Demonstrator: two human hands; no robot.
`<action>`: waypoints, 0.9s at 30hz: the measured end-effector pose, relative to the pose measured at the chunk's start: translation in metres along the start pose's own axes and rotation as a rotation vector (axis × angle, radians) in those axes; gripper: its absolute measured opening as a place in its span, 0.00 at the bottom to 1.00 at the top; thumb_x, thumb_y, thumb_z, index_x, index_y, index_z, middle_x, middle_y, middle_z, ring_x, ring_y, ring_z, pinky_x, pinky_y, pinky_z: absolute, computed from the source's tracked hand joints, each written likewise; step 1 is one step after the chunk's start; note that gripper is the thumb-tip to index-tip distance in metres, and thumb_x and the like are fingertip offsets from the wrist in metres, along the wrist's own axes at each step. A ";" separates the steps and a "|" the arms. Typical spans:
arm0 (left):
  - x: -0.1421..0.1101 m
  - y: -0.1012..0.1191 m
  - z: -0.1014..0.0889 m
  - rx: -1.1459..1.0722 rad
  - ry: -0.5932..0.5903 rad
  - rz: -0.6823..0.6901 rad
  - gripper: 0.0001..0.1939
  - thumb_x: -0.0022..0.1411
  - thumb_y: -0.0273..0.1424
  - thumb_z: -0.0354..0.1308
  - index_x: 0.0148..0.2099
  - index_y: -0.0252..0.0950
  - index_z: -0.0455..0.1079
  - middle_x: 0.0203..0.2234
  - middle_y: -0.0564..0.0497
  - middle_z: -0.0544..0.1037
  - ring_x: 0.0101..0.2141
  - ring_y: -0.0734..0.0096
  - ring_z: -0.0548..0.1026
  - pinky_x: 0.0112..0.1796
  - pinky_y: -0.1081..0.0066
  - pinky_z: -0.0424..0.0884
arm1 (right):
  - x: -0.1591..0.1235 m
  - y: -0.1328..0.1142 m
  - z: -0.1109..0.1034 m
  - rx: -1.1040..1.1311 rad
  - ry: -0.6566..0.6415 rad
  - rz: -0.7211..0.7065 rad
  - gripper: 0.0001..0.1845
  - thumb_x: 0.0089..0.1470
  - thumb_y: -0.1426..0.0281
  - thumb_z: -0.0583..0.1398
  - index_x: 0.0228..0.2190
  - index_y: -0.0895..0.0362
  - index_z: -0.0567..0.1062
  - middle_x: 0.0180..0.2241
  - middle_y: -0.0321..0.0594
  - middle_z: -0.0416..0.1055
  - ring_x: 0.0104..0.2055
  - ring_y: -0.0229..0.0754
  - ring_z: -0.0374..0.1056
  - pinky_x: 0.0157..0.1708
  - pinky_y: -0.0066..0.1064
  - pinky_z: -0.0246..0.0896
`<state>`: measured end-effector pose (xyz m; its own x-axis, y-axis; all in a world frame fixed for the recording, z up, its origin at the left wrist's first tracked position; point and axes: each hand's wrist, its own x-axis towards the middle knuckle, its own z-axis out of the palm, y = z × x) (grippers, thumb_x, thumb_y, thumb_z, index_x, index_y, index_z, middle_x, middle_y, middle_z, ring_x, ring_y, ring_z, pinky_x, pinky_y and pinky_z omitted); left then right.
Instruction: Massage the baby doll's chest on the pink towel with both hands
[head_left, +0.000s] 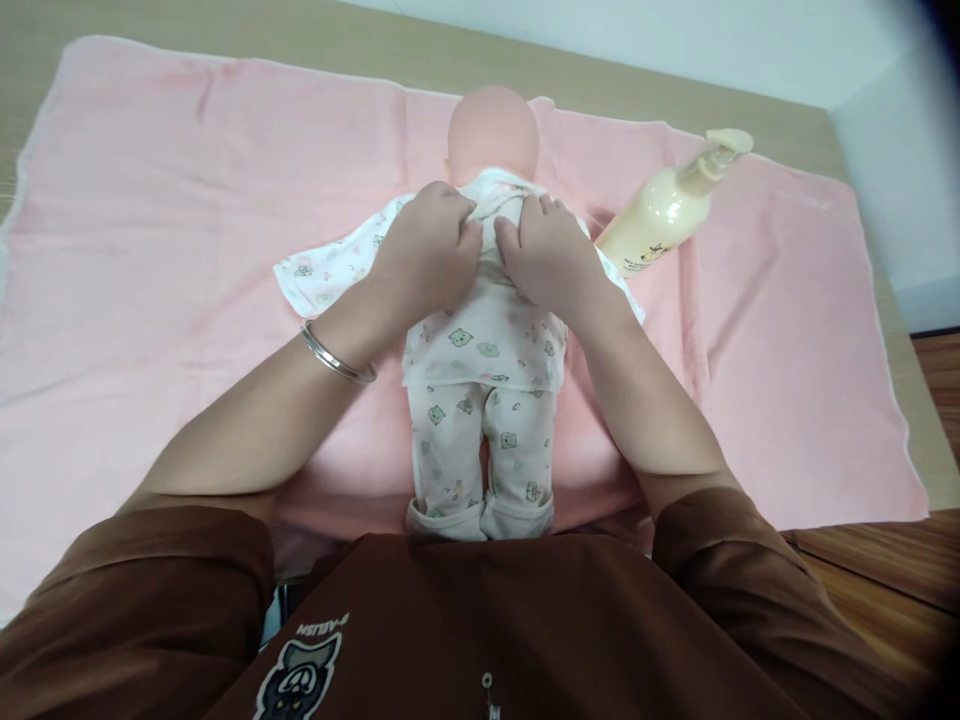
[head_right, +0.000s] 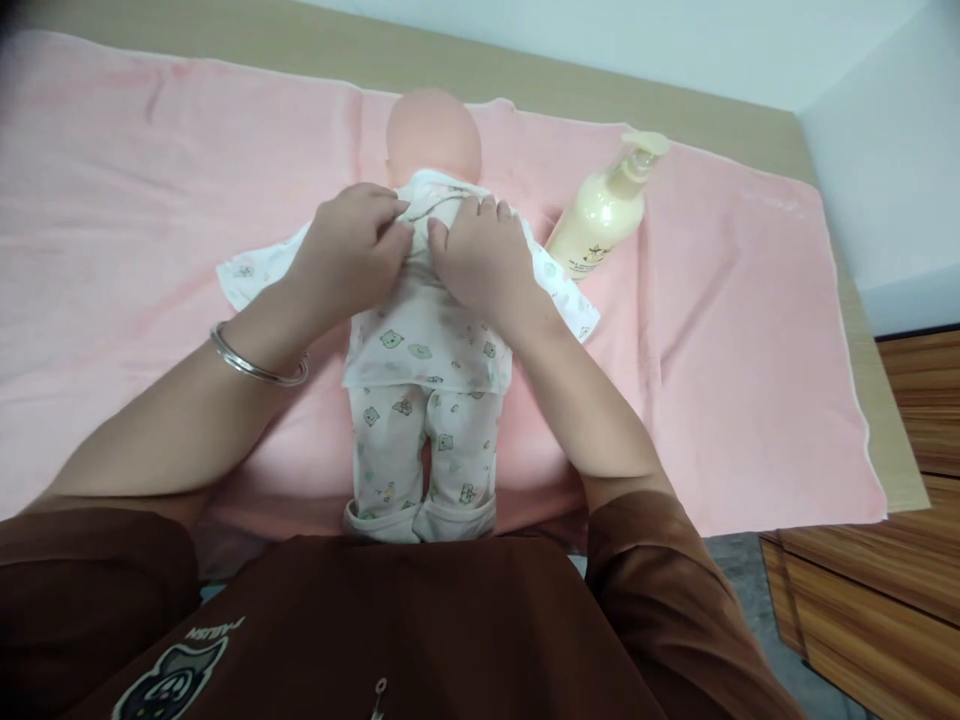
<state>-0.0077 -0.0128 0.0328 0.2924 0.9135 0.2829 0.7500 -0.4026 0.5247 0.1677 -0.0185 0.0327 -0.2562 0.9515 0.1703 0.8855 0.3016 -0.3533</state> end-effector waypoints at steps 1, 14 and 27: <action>0.004 -0.003 -0.001 -0.010 -0.021 -0.042 0.22 0.69 0.30 0.53 0.25 0.42 0.46 0.32 0.44 0.69 0.41 0.49 0.70 0.47 0.51 0.67 | -0.007 -0.010 -0.005 -0.062 -0.005 0.043 0.27 0.72 0.61 0.41 0.48 0.63 0.73 0.52 0.59 0.71 0.67 0.65 0.65 0.69 0.64 0.58; -0.005 -0.009 0.007 0.035 0.006 0.076 0.12 0.76 0.41 0.47 0.38 0.44 0.63 0.41 0.42 0.72 0.48 0.45 0.69 0.54 0.51 0.66 | -0.005 -0.011 -0.010 -0.144 -0.002 0.068 0.20 0.70 0.67 0.41 0.27 0.54 0.63 0.34 0.48 0.70 0.43 0.53 0.73 0.51 0.52 0.72; -0.001 -0.013 0.009 0.003 0.027 0.063 0.11 0.74 0.33 0.50 0.36 0.44 0.67 0.40 0.43 0.75 0.48 0.49 0.72 0.51 0.47 0.73 | -0.007 -0.022 -0.013 -0.186 -0.074 0.072 0.24 0.74 0.61 0.44 0.49 0.66 0.71 0.49 0.58 0.73 0.60 0.60 0.69 0.65 0.55 0.64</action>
<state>-0.0125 -0.0076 0.0186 0.3228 0.8844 0.3370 0.7327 -0.4589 0.5025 0.1551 -0.0328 0.0514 -0.2112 0.9741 0.0802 0.9572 0.2228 -0.1850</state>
